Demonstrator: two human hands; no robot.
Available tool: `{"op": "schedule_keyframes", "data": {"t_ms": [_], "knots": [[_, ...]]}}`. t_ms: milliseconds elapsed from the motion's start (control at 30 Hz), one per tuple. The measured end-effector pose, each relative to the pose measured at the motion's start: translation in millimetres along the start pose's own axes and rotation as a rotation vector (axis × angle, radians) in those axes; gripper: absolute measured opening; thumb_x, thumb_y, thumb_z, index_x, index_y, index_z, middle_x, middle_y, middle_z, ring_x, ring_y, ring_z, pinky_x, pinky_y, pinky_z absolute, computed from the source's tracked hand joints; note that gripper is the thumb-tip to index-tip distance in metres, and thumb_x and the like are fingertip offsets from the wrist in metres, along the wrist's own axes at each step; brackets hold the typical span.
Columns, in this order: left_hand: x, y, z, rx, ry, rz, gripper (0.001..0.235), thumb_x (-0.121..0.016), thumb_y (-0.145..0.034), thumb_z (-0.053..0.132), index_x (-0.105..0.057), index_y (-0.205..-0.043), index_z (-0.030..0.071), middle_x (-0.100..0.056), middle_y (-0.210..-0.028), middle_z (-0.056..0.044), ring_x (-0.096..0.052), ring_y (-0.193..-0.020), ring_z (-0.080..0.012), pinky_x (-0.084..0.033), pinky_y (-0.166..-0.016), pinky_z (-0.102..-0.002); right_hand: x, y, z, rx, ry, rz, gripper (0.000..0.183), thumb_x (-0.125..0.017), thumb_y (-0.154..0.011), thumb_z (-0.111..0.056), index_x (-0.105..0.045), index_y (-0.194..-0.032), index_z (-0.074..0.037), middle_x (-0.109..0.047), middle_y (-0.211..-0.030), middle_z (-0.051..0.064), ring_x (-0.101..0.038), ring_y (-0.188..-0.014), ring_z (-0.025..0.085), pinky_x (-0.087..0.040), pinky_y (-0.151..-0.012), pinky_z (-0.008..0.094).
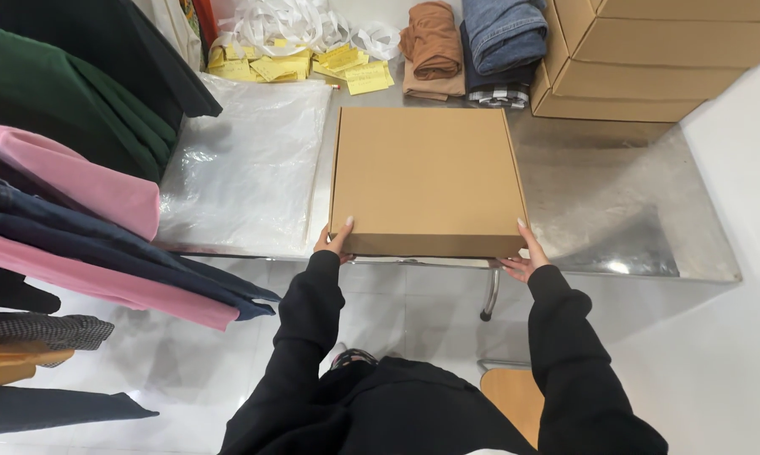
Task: The person unpacks a brown top from a cardboard box and places it on a table. They then pick up several folded brown tops and a pair of denim shorts, placing each item onto a hanger and hanging them on a clothing rack.
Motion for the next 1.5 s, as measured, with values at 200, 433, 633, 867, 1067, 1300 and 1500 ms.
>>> {"op": "schedule_keyframes", "data": {"t_ms": [200,433,633,867,1067,1300,1500], "knots": [[21,23,-6,-0.079,-0.606,0.065,0.110,-0.050,-0.080,0.096,-0.039,-0.156,0.017,-0.047,-0.140,-0.029,-0.048,-0.137,-0.0433,-0.047,-0.110,-0.054,16,1,15,0.015,0.552,0.052,0.122,-0.053,-0.083,-0.088,-0.020,-0.158,0.002,-0.038,-0.145,0.032,-0.072,-0.092,0.037,-0.060,-0.072,0.040],[16,44,38,-0.146,-1.141,0.197,0.097,-0.032,-0.086,0.093,-0.059,-0.119,0.006,-0.070,-0.111,-0.026,-0.070,-0.110,-0.0394,-0.059,-0.088,-0.051,26,52,-42,0.102,1.225,0.236,0.080,-0.046,-0.090,-0.078,-0.079,-0.100,-0.006,-0.080,-0.074,0.013,-0.080,-0.069,0.026,-0.059,-0.074,0.036],[-9,138,169,-0.372,-0.812,0.180,0.080,-0.046,-0.093,0.077,-0.054,-0.130,0.006,-0.067,-0.121,-0.031,-0.064,-0.118,-0.0450,-0.053,-0.098,-0.055,6,96,-130,0.459,0.731,0.225,0.058,-0.061,-0.103,-0.054,-0.064,-0.108,0.003,-0.074,-0.074,0.023,-0.075,-0.064,0.032,-0.060,-0.062,0.040],[-28,74,226,-1.063,0.064,0.071,0.038,-0.060,-0.104,0.031,-0.040,-0.127,0.009,-0.063,-0.098,-0.010,-0.065,-0.082,-0.0215,-0.058,-0.071,-0.035,-32,112,-227,1.056,0.272,0.299,0.036,-0.067,-0.111,-0.033,-0.052,-0.117,0.000,-0.068,-0.100,0.023,-0.071,-0.084,0.032,-0.060,-0.070,0.038],[-42,-50,240,-0.935,-0.227,0.216,0.035,-0.073,-0.096,0.028,-0.042,-0.107,0.014,-0.059,-0.075,-0.003,-0.064,-0.058,-0.0234,-0.053,-0.056,-0.032,-31,97,-281,1.251,0.201,0.303,0.038,-0.057,-0.115,-0.035,-0.048,-0.130,-0.001,-0.066,-0.097,0.020,-0.069,-0.086,0.027,-0.057,-0.075,0.032],[-87,-111,345,-0.824,-0.397,0.312,0.039,-0.066,-0.096,0.049,-0.053,-0.085,0.014,-0.069,-0.080,-0.015,-0.069,-0.087,-0.0425,-0.054,-0.079,-0.049,-57,59,-372,1.337,0.156,0.129,0.038,-0.053,-0.111,-0.013,-0.035,-0.142,0.000,-0.066,-0.094,0.020,-0.067,-0.088,0.024,-0.052,-0.074,0.027],[-116,-199,366,-0.770,-0.459,0.348,0.045,-0.067,-0.096,0.047,-0.042,-0.076,0.014,-0.063,-0.069,-0.015,-0.068,-0.078,-0.0418,-0.052,-0.071,-0.049,-105,-24,-380,1.081,0.215,0.082,0.016,-0.059,-0.106,-0.016,-0.068,-0.112,-0.005,-0.075,-0.086,0.016,-0.073,-0.081,0.021,-0.059,-0.072,0.032]]}}
Point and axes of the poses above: each hand's wrist, its own y-axis away from the middle knuckle, its own x-axis out of the back of the hand, z = x × y, the point moved 10 cm from there along -y, towards the middle knuckle
